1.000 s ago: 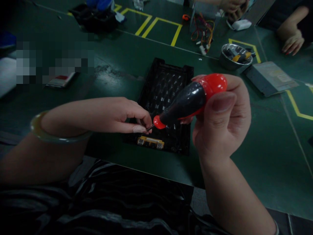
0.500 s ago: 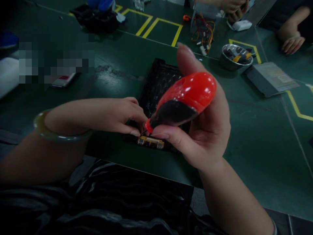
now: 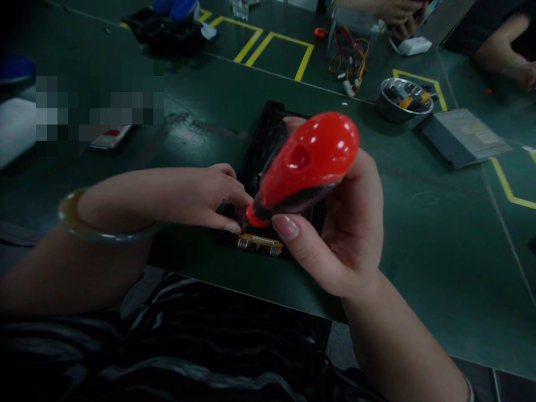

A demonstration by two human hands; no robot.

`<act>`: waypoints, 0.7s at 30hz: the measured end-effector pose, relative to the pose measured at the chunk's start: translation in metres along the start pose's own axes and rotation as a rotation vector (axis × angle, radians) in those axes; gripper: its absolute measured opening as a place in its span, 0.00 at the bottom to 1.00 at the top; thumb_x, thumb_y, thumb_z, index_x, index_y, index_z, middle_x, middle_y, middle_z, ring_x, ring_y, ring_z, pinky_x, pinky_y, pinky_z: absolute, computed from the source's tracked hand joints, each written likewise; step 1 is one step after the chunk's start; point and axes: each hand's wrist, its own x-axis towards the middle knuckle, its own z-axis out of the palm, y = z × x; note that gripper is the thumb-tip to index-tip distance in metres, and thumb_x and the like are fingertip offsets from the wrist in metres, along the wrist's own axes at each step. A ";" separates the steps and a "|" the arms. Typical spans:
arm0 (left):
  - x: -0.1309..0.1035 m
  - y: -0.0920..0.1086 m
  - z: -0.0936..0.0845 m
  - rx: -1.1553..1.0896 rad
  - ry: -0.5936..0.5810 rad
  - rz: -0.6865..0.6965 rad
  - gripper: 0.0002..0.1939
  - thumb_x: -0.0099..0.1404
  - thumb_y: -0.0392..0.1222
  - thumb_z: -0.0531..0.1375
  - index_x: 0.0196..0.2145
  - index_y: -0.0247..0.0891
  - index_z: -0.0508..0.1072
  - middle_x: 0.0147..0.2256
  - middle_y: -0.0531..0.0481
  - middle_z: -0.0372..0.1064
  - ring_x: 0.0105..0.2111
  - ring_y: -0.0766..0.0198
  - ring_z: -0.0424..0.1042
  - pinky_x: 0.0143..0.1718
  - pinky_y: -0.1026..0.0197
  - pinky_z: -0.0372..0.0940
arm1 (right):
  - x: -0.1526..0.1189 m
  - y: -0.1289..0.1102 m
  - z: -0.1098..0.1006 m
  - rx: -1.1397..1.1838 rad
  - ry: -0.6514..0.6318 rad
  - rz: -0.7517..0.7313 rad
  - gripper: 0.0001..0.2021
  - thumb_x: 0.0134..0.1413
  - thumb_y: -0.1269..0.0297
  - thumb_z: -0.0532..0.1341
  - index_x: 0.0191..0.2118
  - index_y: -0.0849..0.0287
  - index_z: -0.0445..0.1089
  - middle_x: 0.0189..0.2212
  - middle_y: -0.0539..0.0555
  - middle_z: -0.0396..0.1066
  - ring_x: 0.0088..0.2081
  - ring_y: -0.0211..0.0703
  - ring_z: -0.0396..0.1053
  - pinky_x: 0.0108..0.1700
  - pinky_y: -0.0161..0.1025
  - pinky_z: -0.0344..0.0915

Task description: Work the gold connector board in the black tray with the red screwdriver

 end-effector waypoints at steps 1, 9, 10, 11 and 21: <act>0.000 0.001 0.000 0.005 -0.001 0.004 0.14 0.65 0.41 0.63 0.47 0.53 0.80 0.39 0.60 0.80 0.38 0.63 0.75 0.49 0.61 0.59 | -0.001 0.000 -0.001 0.001 -0.025 -0.013 0.30 0.45 0.49 0.71 0.56 0.30 0.69 0.61 0.38 0.66 0.42 0.47 0.76 0.53 0.56 0.77; 0.001 -0.001 0.001 0.067 -0.003 0.041 0.14 0.66 0.42 0.62 0.48 0.52 0.79 0.39 0.57 0.81 0.38 0.61 0.76 0.55 0.56 0.54 | 0.000 -0.007 -0.002 -0.004 -0.061 0.070 0.34 0.47 0.59 0.73 0.60 0.34 0.66 0.68 0.42 0.58 0.46 0.49 0.78 0.45 0.49 0.81; 0.001 -0.001 0.002 0.059 -0.005 0.054 0.14 0.66 0.41 0.62 0.48 0.51 0.79 0.39 0.57 0.81 0.38 0.62 0.76 0.55 0.56 0.53 | 0.001 -0.008 -0.001 0.013 -0.067 0.109 0.32 0.48 0.58 0.73 0.59 0.36 0.66 0.69 0.44 0.57 0.47 0.50 0.78 0.46 0.50 0.81; 0.001 -0.002 0.002 0.051 -0.003 0.066 0.14 0.66 0.40 0.62 0.48 0.51 0.79 0.39 0.57 0.81 0.38 0.62 0.76 0.55 0.56 0.53 | 0.001 -0.008 0.000 0.028 -0.070 0.136 0.32 0.48 0.57 0.73 0.59 0.38 0.66 0.69 0.46 0.57 0.47 0.51 0.78 0.46 0.50 0.82; 0.001 -0.006 0.006 0.030 0.033 0.093 0.09 0.67 0.42 0.62 0.44 0.49 0.79 0.35 0.58 0.81 0.35 0.63 0.77 0.52 0.57 0.55 | 0.009 -0.004 -0.003 0.017 0.169 -0.020 0.20 0.55 0.56 0.66 0.55 0.40 0.72 0.65 0.40 0.62 0.43 0.42 0.78 0.48 0.49 0.80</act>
